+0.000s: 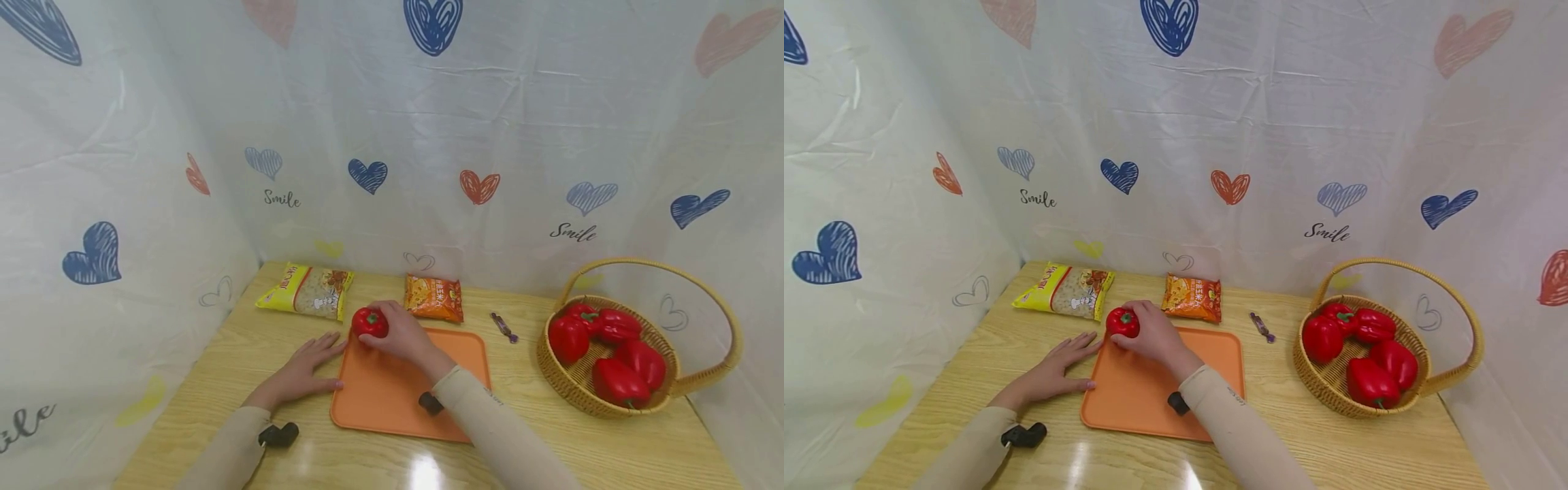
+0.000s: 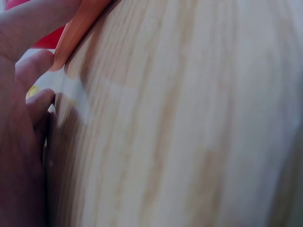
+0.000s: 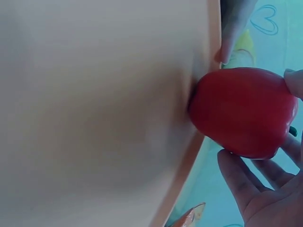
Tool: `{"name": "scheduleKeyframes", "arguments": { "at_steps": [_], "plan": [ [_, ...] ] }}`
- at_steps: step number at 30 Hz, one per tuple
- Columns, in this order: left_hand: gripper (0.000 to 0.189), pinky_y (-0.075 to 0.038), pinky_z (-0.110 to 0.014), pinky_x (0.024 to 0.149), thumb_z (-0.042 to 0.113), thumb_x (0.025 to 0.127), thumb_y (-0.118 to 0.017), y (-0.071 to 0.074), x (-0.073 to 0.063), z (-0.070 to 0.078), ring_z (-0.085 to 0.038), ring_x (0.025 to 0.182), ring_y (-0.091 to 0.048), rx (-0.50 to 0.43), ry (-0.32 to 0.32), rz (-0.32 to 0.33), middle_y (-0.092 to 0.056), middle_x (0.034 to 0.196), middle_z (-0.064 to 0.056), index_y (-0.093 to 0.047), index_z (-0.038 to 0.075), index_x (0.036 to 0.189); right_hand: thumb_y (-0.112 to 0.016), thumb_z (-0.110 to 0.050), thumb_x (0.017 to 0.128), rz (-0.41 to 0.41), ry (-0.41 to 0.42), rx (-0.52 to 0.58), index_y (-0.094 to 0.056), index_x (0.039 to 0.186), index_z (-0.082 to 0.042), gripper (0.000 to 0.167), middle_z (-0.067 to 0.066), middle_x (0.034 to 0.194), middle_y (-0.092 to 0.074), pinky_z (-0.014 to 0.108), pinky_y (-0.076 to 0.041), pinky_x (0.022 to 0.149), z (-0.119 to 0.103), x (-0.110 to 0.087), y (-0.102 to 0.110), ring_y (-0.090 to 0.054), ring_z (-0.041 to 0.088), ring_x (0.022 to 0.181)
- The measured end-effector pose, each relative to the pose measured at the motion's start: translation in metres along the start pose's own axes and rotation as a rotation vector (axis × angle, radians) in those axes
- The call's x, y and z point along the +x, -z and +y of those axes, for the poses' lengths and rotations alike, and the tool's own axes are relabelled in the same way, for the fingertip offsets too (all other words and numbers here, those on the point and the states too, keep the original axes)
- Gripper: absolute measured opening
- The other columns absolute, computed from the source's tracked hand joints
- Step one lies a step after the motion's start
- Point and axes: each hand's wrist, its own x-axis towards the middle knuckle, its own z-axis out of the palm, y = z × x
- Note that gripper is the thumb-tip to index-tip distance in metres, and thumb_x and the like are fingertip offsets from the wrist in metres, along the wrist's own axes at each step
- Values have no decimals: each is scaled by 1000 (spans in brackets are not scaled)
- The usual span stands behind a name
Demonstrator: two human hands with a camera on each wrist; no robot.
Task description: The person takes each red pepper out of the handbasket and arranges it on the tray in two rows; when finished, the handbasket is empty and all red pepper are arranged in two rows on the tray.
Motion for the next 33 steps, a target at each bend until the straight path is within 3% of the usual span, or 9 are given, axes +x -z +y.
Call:
{"name": "scheduleKeyframes", "arguments": {
  "at_steps": [17,33],
  "plan": [
    [85,-5,-54,125,59,88,-71,1,-1,0,-33,156,-13,7,24,-4,-24,168,-9,-41,22,158,-78,-48,88,23,42,2,-57,140,-18,63,7,137,-56,48,-54,101,-2,-2,-4,-58,28,122],
    [83,-6,-58,124,56,90,-71,0,0,1,-38,155,-14,-6,-1,12,-25,167,-13,-42,19,157,-77,-48,88,17,58,-17,-55,141,-19,64,7,140,-55,48,-55,99,0,-2,-4,-57,29,123]
  ]
}}
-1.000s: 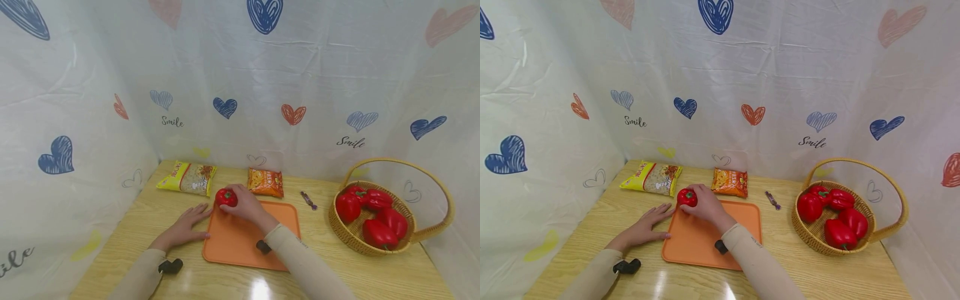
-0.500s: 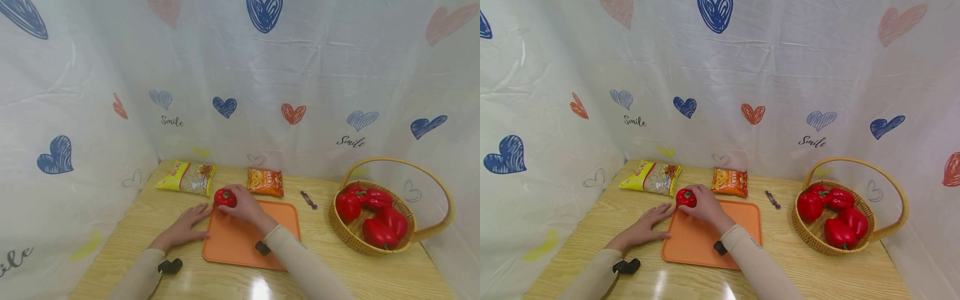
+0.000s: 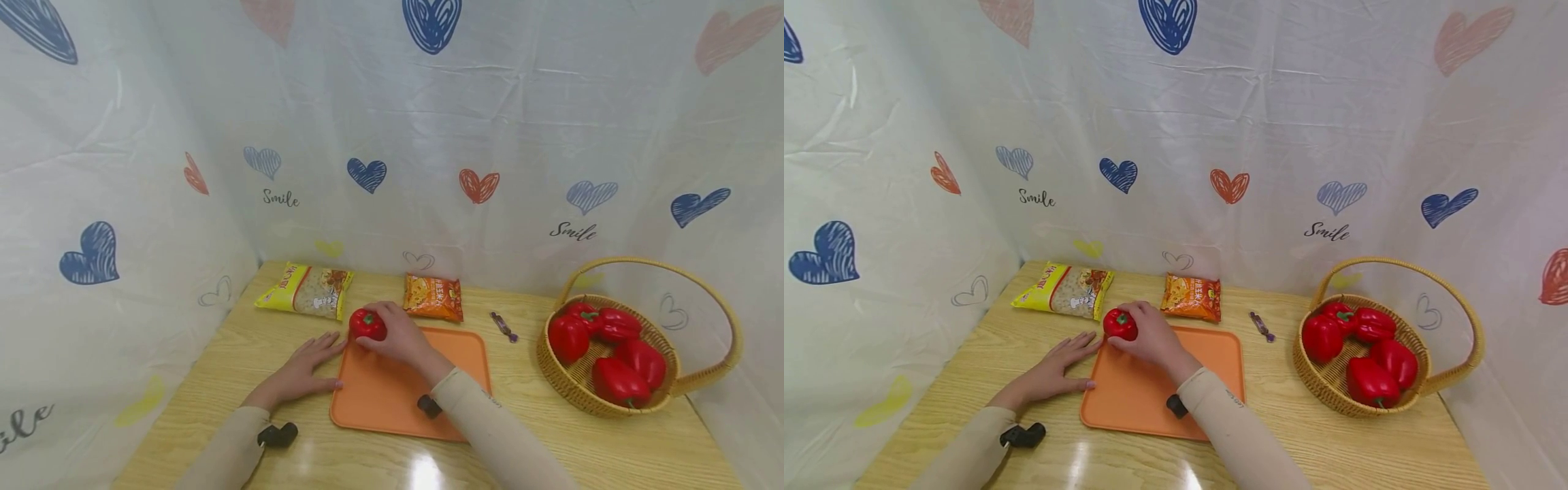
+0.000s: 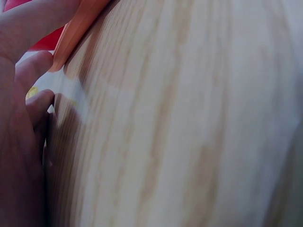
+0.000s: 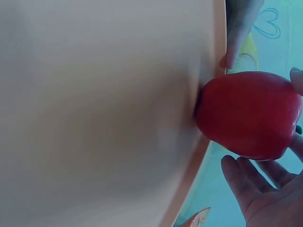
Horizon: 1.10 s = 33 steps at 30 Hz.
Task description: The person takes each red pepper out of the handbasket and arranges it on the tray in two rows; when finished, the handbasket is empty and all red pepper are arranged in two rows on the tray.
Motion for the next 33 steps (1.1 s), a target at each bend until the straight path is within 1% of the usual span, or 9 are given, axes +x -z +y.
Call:
{"name": "scheduleKeyframes", "arguments": {
  "at_steps": [7,16,22,27,33],
  "plan": [
    [83,-6,-59,124,56,89,-71,0,0,1,-39,155,-14,-2,12,-1,-25,167,-13,-42,19,157,-77,-48,88,1,15,-6,-54,143,-21,65,8,143,-53,49,-54,100,2,-1,0,-56,30,126],
    [83,-6,-59,124,55,90,-72,0,1,2,-39,154,-14,-3,6,-1,-24,167,-14,-41,17,157,-76,-47,89,-2,-9,14,-53,147,-22,67,5,145,-51,46,-52,103,8,-3,4,-55,27,128],
    [83,-7,-60,123,54,89,-73,0,0,2,-40,154,-14,-11,12,1,-25,167,-14,-42,17,157,-78,-44,88,4,13,13,-53,146,-23,66,5,143,-53,48,-50,106,12,-8,8,-54,27,128],
    [83,-7,-60,123,55,89,-72,0,0,0,-39,154,-15,-5,12,3,-25,167,-13,-42,17,157,-77,-46,88,-4,8,0,-51,147,-27,67,3,145,-52,50,-46,109,17,-13,11,-52,27,131],
    [83,-7,-60,123,55,89,-72,-1,0,-2,-40,154,-15,11,-7,11,-26,166,-14,-42,17,157,-76,-48,89,4,-3,-11,-50,149,-24,70,4,148,-50,51,-45,110,22,-22,19,-50,29,135]
  ]
}}
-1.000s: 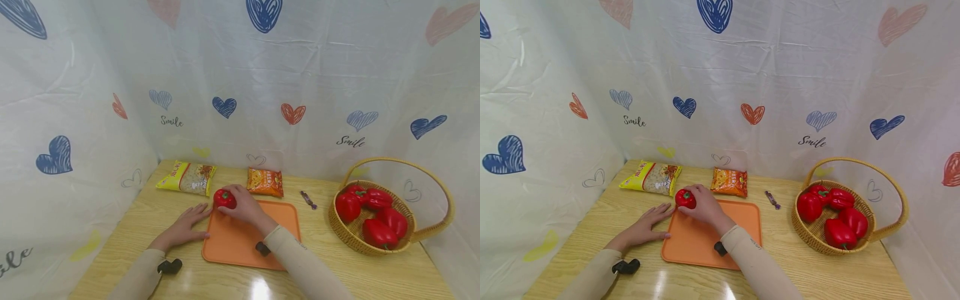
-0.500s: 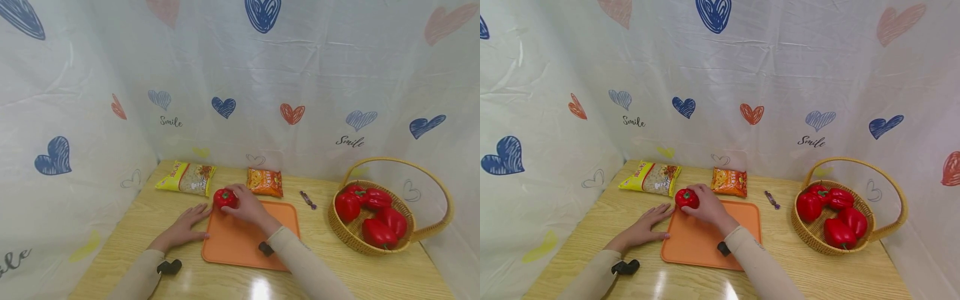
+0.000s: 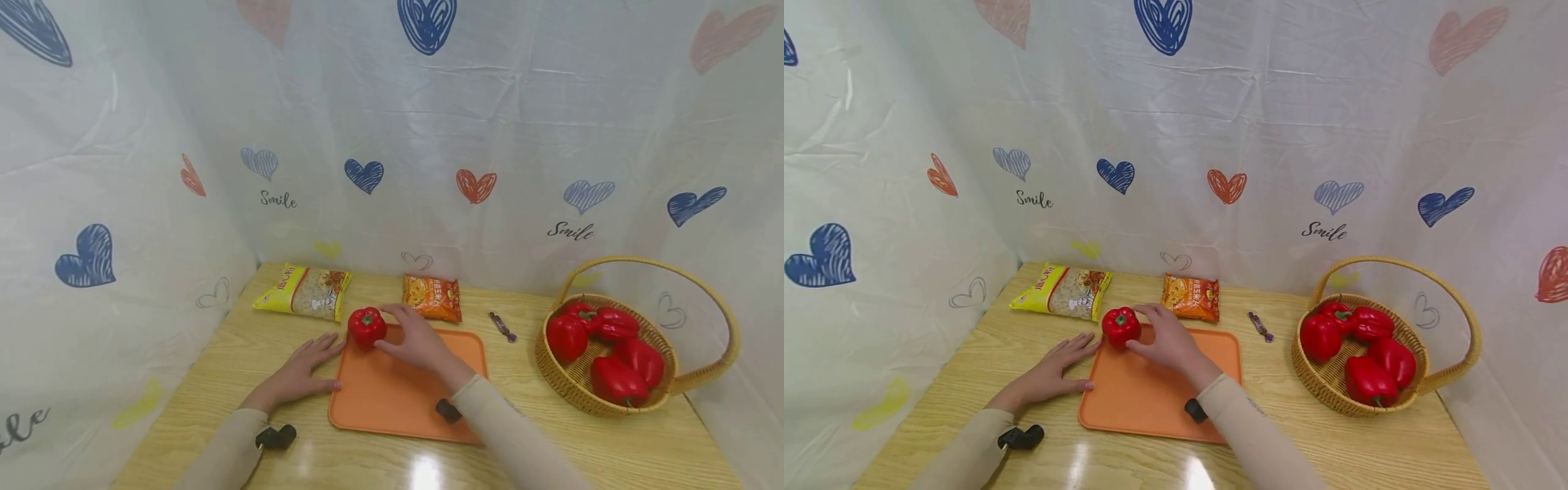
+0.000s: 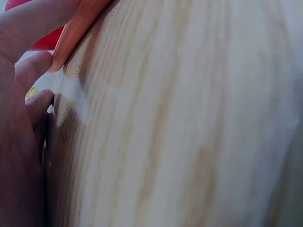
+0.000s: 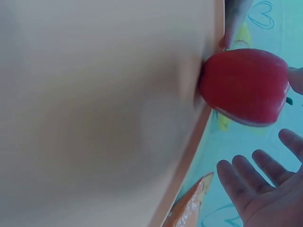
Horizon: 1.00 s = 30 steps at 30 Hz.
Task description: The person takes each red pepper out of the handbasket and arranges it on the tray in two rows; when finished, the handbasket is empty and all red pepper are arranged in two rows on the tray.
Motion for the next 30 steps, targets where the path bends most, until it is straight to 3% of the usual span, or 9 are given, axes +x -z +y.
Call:
{"name": "scheduleKeyframes", "arguments": {
  "at_steps": [14,24,30],
  "plan": [
    [83,-6,-58,124,55,90,-72,0,0,0,-38,154,-15,-3,-9,1,-25,167,-14,-41,17,157,-78,-41,90,37,-29,3,-49,151,-20,71,5,150,-49,54,-45,109,15,-22,19,-50,32,135],
    [83,-6,-58,123,51,89,-73,1,-1,3,-40,154,-15,-11,-21,5,-26,166,-16,-42,13,157,-79,-36,90,67,-10,4,-53,147,-28,63,-1,148,-50,56,-47,105,24,-40,33,-51,31,134],
    [83,-6,-58,123,51,89,-74,2,-1,5,-40,154,-15,-15,-21,5,-26,166,-16,-42,13,156,-78,-40,90,80,-34,-10,-51,149,-21,68,3,148,-49,57,-49,103,31,-52,41,-53,32,132]
  ]
}}
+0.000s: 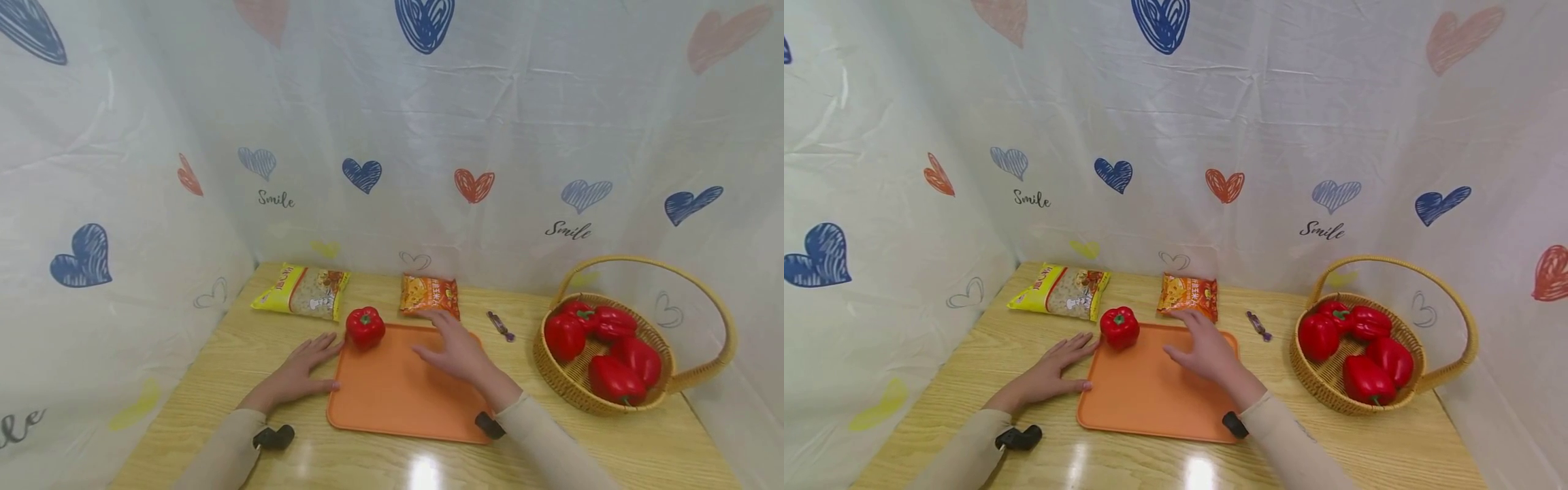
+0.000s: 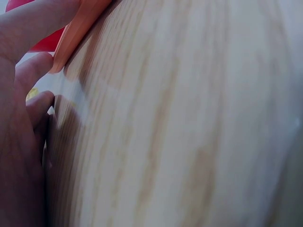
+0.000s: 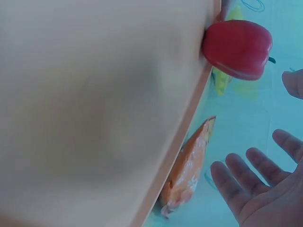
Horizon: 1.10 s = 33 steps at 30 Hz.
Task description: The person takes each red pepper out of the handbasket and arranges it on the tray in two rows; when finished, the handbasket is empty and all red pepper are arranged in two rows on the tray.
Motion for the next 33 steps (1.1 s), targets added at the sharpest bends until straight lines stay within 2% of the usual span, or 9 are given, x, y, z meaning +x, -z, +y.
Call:
{"name": "scheduleKeyframes", "arguments": {
  "at_steps": [5,16,29,33],
  "plan": [
    [83,-6,-58,123,50,89,-74,1,0,0,-40,154,-15,0,-1,-1,-25,166,-16,-42,13,156,-78,-41,90,-10,-27,-24,-49,151,-20,71,4,149,-49,54,-48,105,6,-8,6,-53,31,132],
    [83,-6,-58,124,52,89,-73,0,0,-1,-39,154,-16,1,0,3,-26,166,-15,-43,14,156,-79,-39,89,28,-7,-65,-53,147,-16,67,9,145,-53,56,-49,103,21,-30,18,-56,34,128],
    [85,-6,-54,124,55,87,-74,-1,-1,-5,-34,155,-14,11,18,1,-25,167,-11,-42,18,157,-82,-31,86,104,11,-52,-55,144,-13,67,10,141,-56,51,-56,95,38,-56,37,-60,32,121],
    [85,-6,-54,124,55,87,-74,-2,-1,-6,-34,155,-14,14,18,2,-25,167,-10,-42,18,157,-82,-30,87,100,-12,-40,-54,144,-12,66,10,141,-55,51,-55,96,44,-64,45,-59,34,122]
  ]
}}
